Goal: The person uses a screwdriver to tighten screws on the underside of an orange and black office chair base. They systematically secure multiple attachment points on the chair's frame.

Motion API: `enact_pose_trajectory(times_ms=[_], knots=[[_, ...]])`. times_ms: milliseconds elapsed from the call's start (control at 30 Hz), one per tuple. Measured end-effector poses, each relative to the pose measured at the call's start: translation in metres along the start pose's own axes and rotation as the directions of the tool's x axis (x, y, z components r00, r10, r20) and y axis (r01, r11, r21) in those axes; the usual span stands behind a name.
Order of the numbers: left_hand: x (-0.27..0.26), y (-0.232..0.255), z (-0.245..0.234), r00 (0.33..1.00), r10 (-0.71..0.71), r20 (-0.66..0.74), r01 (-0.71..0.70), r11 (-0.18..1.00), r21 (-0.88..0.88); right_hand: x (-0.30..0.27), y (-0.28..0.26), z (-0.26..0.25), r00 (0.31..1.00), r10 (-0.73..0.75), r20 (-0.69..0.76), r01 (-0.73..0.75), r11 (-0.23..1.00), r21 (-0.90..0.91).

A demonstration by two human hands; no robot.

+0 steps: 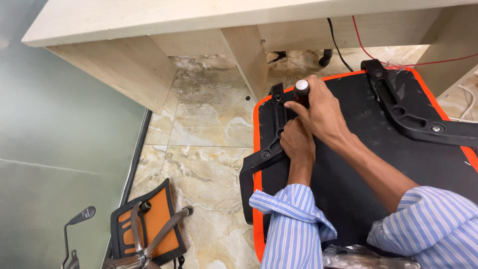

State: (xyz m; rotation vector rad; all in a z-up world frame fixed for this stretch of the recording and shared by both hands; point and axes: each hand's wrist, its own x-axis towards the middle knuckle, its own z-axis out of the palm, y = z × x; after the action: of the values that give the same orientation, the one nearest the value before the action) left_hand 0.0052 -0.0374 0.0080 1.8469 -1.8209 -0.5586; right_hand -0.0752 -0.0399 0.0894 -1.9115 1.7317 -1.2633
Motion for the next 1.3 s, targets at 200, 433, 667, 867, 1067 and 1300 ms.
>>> enact_pose_trajectory(times_ms=[200, 433, 667, 867, 1067, 1300], knots=[[0.025, -0.006, -0.006, 0.988, 0.11, 0.105, -0.105, 0.993, -0.055, 0.014, 0.008, -0.021, 0.952, 0.268, 0.145, -0.268, 0.963, -0.022], [0.022, -0.016, -0.004, 0.961, 0.276, 0.034, -0.265, 0.946, -0.184, 0.008, 0.035, -0.011, 0.969, 0.065, 0.237, -0.162, 0.894, 0.418], [0.046, -0.029, -0.005, 0.935, 0.3, 0.189, -0.253, 0.938, -0.237, 0.008, 0.04, 0.008, 0.981, 0.083, 0.173, -0.136, 0.937, 0.321], [0.051, -0.03, -0.005, 0.92, 0.335, 0.203, -0.298, 0.935, -0.191, 0.011, 0.03, 0.004, 0.994, 0.108, 0.024, -0.107, 0.994, -0.012], [0.038, -0.033, -0.002, 0.941, 0.29, 0.175, -0.249, 0.942, -0.223, 0.008, 0.016, 0.002, 0.993, 0.116, -0.027, -0.118, 0.989, -0.093], [0.04, -0.036, -0.004, 0.921, 0.377, 0.102, -0.345, 0.908, -0.239, 0.016, 0.027, 0.0, 0.973, 0.147, 0.176, -0.188, 0.951, 0.245]])
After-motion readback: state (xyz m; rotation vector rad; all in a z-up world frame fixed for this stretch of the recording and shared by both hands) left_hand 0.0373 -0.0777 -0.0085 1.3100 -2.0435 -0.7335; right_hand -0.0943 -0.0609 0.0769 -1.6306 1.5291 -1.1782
